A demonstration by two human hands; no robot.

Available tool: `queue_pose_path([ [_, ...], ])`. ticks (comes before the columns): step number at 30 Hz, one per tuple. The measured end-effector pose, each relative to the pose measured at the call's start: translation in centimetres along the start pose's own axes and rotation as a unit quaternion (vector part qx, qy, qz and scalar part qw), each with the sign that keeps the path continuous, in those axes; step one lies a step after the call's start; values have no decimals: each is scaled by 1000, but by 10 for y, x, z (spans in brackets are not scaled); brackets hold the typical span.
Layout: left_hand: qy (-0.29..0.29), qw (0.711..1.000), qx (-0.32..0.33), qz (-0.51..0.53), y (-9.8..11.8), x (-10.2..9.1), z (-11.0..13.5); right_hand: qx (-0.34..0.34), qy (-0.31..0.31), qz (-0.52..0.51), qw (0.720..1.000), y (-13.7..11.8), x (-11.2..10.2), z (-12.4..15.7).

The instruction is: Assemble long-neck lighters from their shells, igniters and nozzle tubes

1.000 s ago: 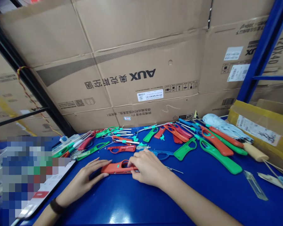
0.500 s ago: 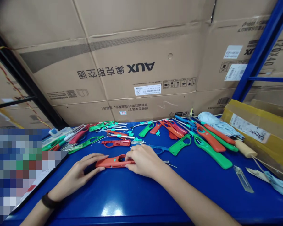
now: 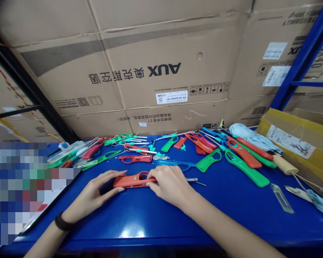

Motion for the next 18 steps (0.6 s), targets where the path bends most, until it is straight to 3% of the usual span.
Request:
queue_pose_path([
  [18, 18, 999, 19, 25, 6, -3, 1, -6, 6, -49, 999, 2, 9, 7],
])
Point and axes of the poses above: each hand's wrist, its own z-axis away from the middle knuckle, its own x-axis out of the palm, y = z × x, the point moved 3 cm from there along -z, towards the middle knuckle, and after that the axes turned 10 degrees about -z, right-handed, at the moved point
